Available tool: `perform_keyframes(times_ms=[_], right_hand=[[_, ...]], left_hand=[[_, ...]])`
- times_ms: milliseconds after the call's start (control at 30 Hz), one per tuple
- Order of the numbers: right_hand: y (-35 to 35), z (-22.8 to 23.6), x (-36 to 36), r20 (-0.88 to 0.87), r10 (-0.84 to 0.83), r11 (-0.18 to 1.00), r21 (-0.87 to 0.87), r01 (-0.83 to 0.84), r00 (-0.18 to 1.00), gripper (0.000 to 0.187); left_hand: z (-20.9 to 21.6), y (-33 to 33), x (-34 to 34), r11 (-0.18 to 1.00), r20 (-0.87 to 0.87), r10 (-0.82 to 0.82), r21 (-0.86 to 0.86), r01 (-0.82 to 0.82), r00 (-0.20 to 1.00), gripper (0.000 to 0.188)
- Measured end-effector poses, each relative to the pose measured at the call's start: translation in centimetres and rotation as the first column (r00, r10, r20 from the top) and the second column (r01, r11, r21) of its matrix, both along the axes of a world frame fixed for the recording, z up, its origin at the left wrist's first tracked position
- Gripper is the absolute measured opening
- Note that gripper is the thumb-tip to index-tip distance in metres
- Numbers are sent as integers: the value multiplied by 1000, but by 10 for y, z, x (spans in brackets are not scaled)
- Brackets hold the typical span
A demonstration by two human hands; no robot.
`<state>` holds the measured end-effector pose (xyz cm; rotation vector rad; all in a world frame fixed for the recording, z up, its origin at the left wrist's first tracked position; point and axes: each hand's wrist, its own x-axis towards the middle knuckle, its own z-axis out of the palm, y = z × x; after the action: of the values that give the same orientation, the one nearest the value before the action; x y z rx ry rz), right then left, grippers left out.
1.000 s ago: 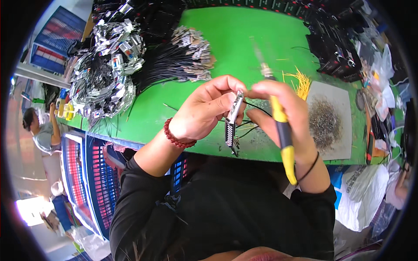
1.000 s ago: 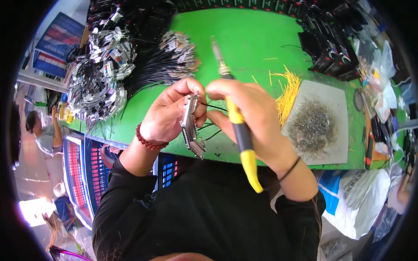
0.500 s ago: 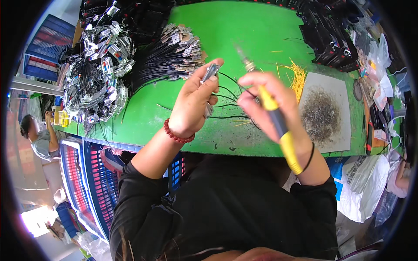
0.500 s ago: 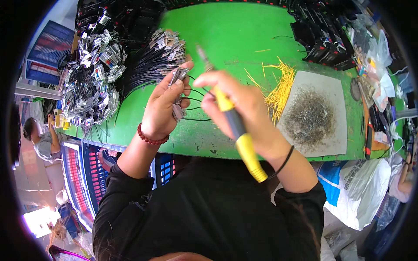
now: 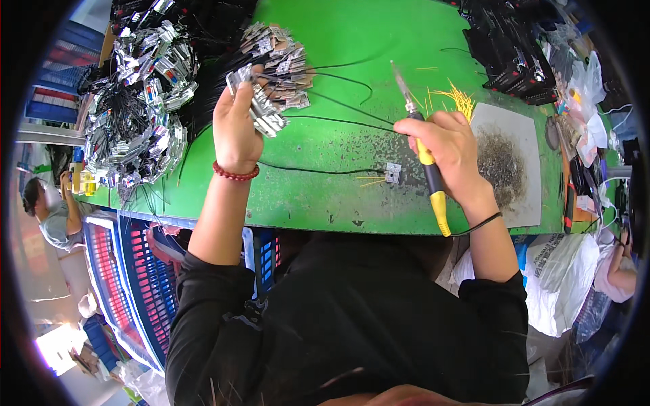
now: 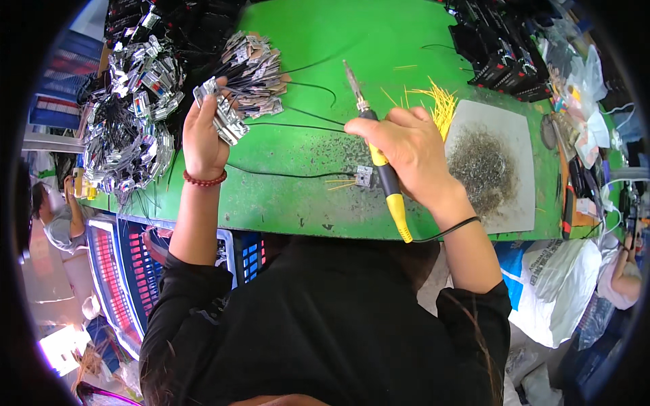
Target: The person solders wires to electronic components using a soldering iron, then assembles the wired components into a wiring harness within a plastic housing. Wire cutters are used to trim wire scraps.
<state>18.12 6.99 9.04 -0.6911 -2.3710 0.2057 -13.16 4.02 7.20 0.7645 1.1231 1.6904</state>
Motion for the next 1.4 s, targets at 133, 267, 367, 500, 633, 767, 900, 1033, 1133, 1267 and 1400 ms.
perform_keyframes(times_ms=[133,267,367,500,633,767,900,1033,1133,1267,1400], right_hand=[[-22,-38,-4,-166,-110,969,-238,68,980,32],[-45,-64,-19,-362,-296,786,-618,10,884,31],[-55,-78,-33,-392,-275,814,-581,-4,878,28],[-61,-76,-34,-418,-181,808,-579,-107,890,29],[-69,-76,-19,-436,-331,709,-701,-85,837,27],[-76,-88,-2,-466,-418,705,-708,-45,780,25],[-70,-94,-8,-407,-449,728,-682,62,795,28],[-61,-104,-4,-509,-422,781,-624,17,750,30],[-69,-104,13,-533,-395,838,-542,56,748,35],[-73,-100,5,-458,-310,889,-450,84,833,39],[-79,-100,1,-517,-427,760,-649,-15,742,41]], left_hand=[[-46,-28,-29,960,-620,42,-193,-205,783,19],[-50,-44,-43,899,-984,-32,-105,-426,176,34],[-30,-43,-24,945,-920,187,265,-195,-343,47],[-10,-50,69,950,-990,37,78,302,140,34],[-13,-43,107,858,-894,-389,-264,440,221,18],[-27,-46,117,882,-866,-350,-175,439,358,8],[-39,-42,126,839,-904,-211,27,543,371,8],[-41,-44,130,862,-922,-325,-198,467,209,9],[-48,-43,133,902,-941,-226,-103,420,253,6],[-45,-45,136,898,-935,-252,-131,419,248,5],[-47,-45,138,888,-915,-248,-84,453,317,6]])
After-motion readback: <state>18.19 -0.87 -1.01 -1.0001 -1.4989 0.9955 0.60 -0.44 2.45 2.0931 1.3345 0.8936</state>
